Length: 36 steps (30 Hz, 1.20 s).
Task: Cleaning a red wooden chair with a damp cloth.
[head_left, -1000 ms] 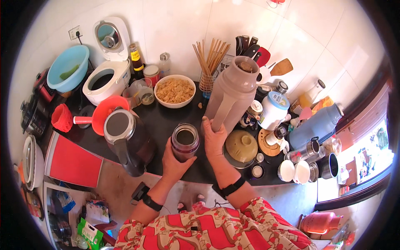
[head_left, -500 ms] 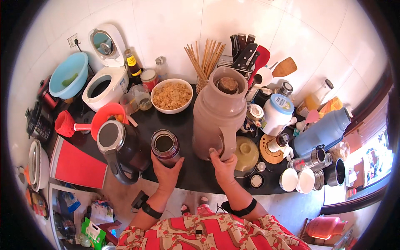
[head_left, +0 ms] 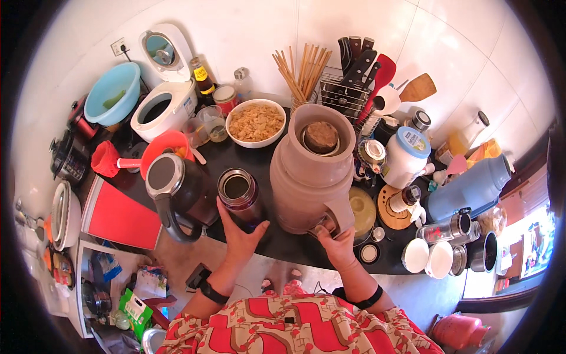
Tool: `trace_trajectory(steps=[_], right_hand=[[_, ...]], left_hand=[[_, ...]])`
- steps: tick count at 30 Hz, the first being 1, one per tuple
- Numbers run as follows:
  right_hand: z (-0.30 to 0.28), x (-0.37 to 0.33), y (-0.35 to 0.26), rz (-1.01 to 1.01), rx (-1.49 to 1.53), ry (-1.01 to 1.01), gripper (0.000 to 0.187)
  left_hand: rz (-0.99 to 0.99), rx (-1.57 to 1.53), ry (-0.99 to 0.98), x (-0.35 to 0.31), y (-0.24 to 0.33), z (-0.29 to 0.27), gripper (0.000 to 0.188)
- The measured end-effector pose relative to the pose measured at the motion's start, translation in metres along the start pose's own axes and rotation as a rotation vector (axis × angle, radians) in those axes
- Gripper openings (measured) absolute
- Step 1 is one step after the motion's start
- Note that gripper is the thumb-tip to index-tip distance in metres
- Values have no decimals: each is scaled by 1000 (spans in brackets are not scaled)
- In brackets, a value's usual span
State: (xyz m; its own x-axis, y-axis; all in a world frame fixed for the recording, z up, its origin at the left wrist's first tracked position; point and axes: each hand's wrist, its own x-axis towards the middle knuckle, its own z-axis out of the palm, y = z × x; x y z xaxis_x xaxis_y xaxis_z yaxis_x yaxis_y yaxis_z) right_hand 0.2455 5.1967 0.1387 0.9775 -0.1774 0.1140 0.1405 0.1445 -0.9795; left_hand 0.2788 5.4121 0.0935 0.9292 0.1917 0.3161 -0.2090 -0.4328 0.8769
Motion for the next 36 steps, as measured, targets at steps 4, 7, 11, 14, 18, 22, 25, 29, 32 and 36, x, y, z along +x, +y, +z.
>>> trace_trajectory(steps=[4, 7, 11, 14, 18, 22, 25, 29, 32, 36], right_hand=[[3, 1, -6, 21, 9, -47, 4], [-1, 0, -2, 40, -6, -70, 5], [2, 2, -1, -6, 5, -64, 7], [-4, 6, 9, -6, 10, -79, 11], [-1, 4, 10, -33, -23, -75, 15], [1, 6, 11, -67, -42, -96, 17], [-2, 8, 17, 0, -40, -101, 17], [-6, 8, 16, -11, 2, -110, 18], [-1, 8, 5, -24, 34, -102, 20], [0, 8, 6, -30, -3, -114, 23]], left_hand=[[10, 74, -7, -30, 19, -21, 111], [6, 191, -125, -42, 50, -52, 98], [248, 196, -261, -6, 127, -100, 47], [540, 242, -203, 42, 194, -99, 22], [840, 291, -245, 95, 255, -71, 20], [740, 407, -440, 126, 280, -43, 20], [910, 550, -534, 145, 270, -19, 24], [694, 701, -739, 147, 283, -10, 30], [752, 775, -670, 143, 284, -12, 32], [686, 734, -696, 141, 281, -22, 27]])
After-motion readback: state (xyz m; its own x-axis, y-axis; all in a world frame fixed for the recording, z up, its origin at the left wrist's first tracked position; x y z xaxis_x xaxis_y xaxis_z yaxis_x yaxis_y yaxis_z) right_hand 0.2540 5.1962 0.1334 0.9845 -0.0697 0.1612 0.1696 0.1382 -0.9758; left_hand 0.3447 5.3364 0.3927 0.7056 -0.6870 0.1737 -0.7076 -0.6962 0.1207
